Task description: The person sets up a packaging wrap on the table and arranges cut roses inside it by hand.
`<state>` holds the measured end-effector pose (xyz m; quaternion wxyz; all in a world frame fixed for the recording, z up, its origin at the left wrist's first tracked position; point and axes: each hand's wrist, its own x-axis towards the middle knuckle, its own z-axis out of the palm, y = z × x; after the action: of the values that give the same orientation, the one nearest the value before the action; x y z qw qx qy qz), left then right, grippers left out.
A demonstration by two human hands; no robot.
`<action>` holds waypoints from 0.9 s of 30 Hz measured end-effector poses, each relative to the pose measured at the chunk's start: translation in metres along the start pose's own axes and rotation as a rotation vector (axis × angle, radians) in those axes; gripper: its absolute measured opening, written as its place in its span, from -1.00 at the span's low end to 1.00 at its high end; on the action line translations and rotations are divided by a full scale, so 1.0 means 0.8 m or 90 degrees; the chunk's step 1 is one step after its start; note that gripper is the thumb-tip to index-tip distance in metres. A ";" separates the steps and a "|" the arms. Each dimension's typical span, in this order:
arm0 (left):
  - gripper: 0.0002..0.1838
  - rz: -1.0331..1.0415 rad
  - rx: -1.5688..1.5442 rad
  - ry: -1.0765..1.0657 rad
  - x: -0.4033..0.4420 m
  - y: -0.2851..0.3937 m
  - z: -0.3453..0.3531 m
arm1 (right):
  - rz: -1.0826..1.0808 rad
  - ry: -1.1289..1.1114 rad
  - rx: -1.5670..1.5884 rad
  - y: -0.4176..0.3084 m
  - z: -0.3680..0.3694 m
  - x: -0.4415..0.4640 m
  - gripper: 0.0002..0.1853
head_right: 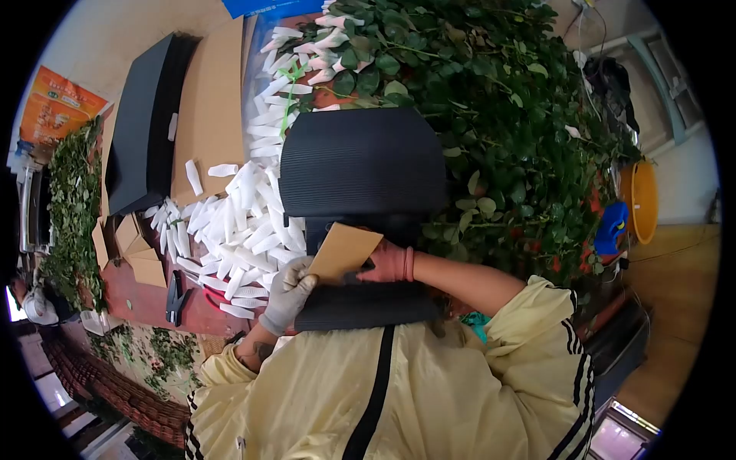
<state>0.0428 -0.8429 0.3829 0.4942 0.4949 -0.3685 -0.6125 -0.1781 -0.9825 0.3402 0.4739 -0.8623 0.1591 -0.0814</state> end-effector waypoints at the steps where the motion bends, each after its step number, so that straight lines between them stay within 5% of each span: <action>1: -0.63 0.010 0.132 -0.041 -0.001 0.005 -0.002 | 0.037 0.069 0.053 0.009 0.006 -0.004 -0.23; 4: -0.60 -0.121 0.252 0.005 0.000 0.048 -0.030 | 0.141 0.034 0.191 0.007 -0.012 0.000 -0.36; 5: -0.63 -0.055 0.337 0.139 0.006 0.043 -0.033 | 0.128 0.039 0.233 0.003 -0.015 0.000 -0.39; 8: -0.68 -0.157 0.332 0.073 0.017 0.023 -0.030 | 0.148 0.085 0.223 0.001 -0.011 -0.004 -0.48; 11: -0.65 -0.215 0.565 0.012 0.028 0.020 -0.014 | 0.164 0.115 0.389 -0.014 -0.014 0.000 -0.53; 13: -0.61 -0.285 0.536 -0.005 0.028 0.026 -0.013 | 0.240 0.116 0.292 -0.028 -0.030 0.004 -0.57; 14: -0.62 -0.200 0.559 0.024 0.027 0.015 -0.015 | 0.308 0.119 0.193 -0.037 -0.038 0.006 -0.61; 18: -0.63 -0.192 0.585 0.001 0.030 0.012 -0.020 | 0.406 0.129 0.266 -0.074 -0.062 0.015 -0.62; 22: -0.61 -0.205 0.625 -0.003 0.030 0.014 -0.017 | 0.298 0.169 0.440 -0.071 -0.042 0.009 -0.66; 27: -0.59 -0.231 0.582 0.000 0.028 0.018 -0.015 | 0.353 0.136 0.158 -0.030 -0.030 0.013 -0.67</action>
<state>0.0576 -0.8678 0.3883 0.1117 0.7176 -0.5072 -0.4641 -0.1707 -0.9928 0.3729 0.5600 -0.7084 0.4258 -0.0576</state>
